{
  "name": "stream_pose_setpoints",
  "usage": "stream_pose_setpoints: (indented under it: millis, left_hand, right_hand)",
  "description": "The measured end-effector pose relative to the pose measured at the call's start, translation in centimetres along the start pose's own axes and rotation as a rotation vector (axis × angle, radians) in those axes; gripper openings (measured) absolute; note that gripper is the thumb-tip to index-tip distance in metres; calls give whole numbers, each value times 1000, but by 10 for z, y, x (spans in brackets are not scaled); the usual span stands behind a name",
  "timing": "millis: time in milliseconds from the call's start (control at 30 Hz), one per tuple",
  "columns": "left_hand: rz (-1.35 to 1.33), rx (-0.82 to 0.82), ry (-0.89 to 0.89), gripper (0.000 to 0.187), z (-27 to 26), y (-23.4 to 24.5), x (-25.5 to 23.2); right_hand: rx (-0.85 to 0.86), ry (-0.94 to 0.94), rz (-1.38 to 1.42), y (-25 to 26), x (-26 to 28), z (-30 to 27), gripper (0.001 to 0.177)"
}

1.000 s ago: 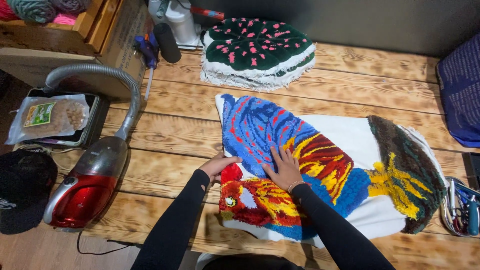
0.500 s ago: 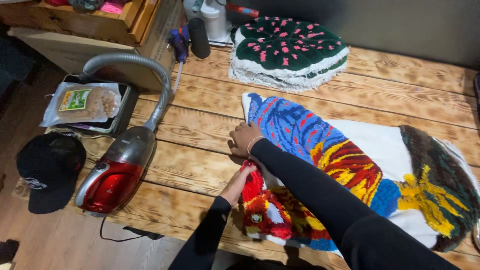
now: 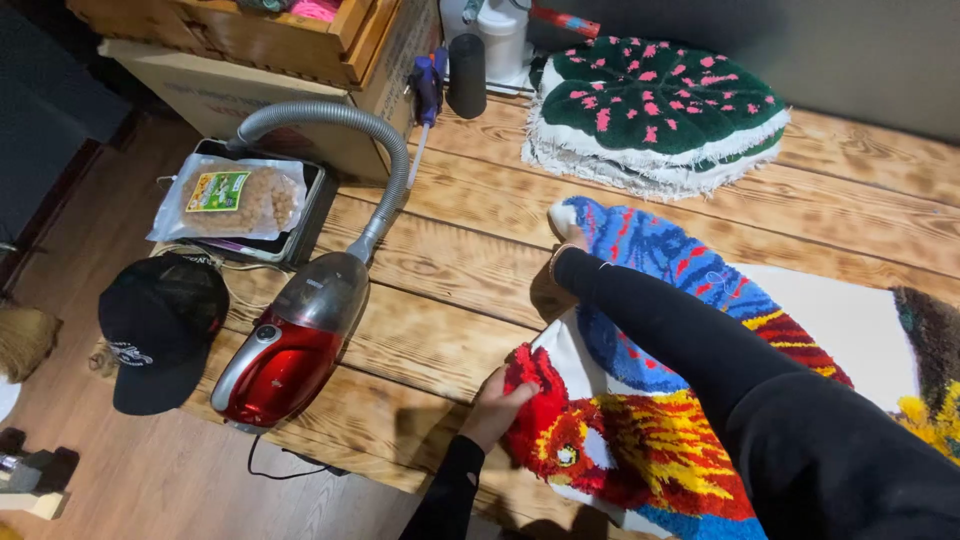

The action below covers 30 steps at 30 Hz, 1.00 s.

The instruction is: Applying adhesive and finishing a hand-tufted rooster rug.

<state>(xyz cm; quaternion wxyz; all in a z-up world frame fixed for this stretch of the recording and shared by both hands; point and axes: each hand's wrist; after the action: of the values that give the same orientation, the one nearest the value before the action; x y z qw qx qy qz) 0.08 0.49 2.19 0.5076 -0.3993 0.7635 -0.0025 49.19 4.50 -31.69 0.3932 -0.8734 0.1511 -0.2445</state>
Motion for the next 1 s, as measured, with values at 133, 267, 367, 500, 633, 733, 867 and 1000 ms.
stream_pose_setpoints:
  millis: [133, 267, 367, 500, 633, 733, 867, 1000]
  left_hand:
    - [360, -159, 2, 22, -15, -5, -25]
    - [469, -302, -184, 21, -3, 8, -2]
    - [797, -530, -493, 34, 5, 18, 0]
    - [725, -616, -380, 38, 18, 42, -17]
    - [196, -481, -337, 42, 60, 127, 50]
    - [28, -266, -157, 49, 62, 147, 68]
    - [327, -128, 17, 42, 53, 127, 46]
    - [313, -101, -55, 40, 46, 112, 29]
  right_hand:
    - [291, 190, -968, -177, -44, -144, 42]
    - [602, 366, -1931, -278, -22, -243, 30]
    - [849, 499, -2648, -317, -24, -270, 23]
    - [731, 721, -2495, -309, -39, -273, 24]
    - [591, 1041, -2161, -283, -50, -259, 23]
    - [590, 1053, -2009, -269, -57, -294, 30]
    - [688, 805, -1991, -233, -67, -374, 41]
    - [568, 610, -2049, -202, -88, -479, 48]
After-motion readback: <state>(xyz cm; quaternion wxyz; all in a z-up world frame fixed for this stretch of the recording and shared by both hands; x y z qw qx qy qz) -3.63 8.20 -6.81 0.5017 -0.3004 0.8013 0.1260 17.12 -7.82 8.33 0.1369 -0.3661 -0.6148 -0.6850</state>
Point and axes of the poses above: each hand's wrist, its own z-axis towards the middle knuckle, its own y-axis out of the back of the hand, x = y × z, and after that the axes turned 2 degrees about -y, right-handed
